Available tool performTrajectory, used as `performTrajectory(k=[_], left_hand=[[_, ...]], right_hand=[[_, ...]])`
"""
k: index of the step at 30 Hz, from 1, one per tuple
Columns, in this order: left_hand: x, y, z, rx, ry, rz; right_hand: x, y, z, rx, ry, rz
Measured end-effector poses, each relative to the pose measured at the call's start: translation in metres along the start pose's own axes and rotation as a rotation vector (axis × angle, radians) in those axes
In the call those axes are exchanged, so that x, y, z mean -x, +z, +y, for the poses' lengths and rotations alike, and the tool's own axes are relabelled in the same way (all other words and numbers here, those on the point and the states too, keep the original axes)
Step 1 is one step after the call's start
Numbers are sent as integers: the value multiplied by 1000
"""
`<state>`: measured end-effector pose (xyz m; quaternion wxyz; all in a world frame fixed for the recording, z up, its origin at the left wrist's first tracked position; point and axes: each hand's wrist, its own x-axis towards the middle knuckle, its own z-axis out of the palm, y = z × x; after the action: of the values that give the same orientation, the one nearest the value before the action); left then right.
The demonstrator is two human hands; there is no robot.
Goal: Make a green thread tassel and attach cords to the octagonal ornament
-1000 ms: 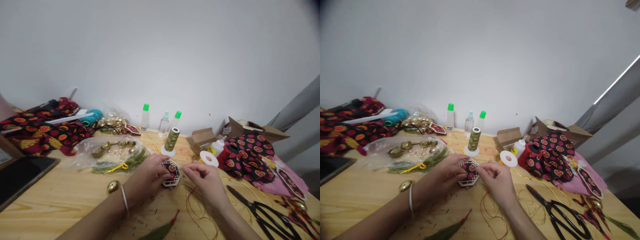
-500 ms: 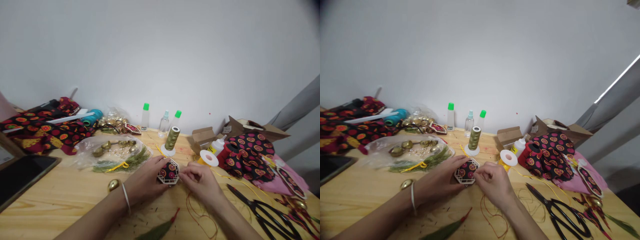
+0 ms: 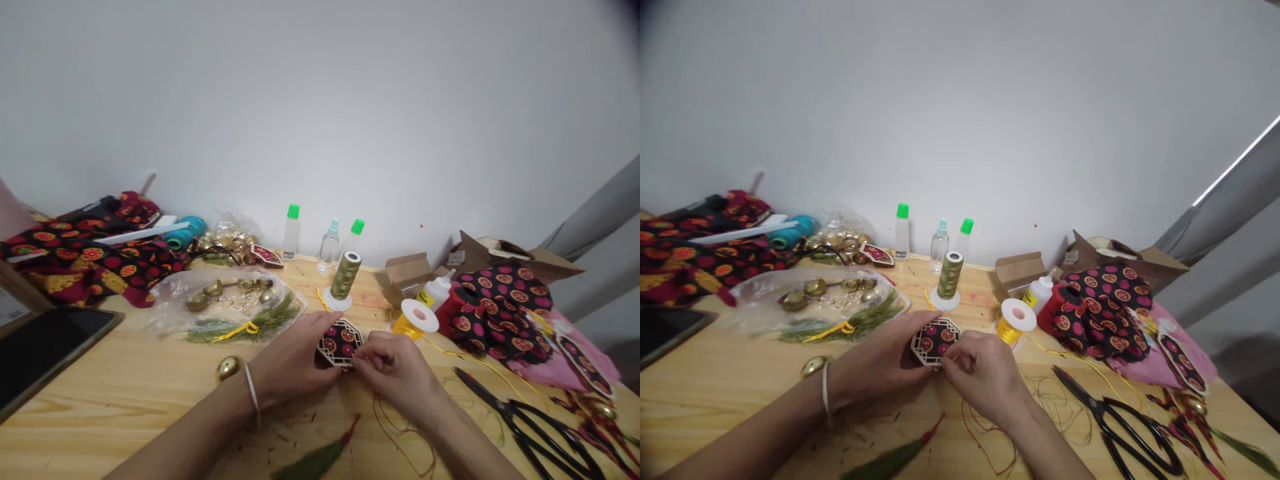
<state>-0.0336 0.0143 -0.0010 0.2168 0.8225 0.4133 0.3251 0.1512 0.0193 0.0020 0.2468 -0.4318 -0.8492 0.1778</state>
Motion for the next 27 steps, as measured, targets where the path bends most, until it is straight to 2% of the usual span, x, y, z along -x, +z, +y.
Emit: performTrajectory(k=[18, 27], left_hand=[[1, 2, -1, 0, -5, 22], [1, 1, -1, -10, -38, 16]], right_hand=[[-1, -1, -4, 81, -20, -61], [2, -9, -6, 147, -101, -86]])
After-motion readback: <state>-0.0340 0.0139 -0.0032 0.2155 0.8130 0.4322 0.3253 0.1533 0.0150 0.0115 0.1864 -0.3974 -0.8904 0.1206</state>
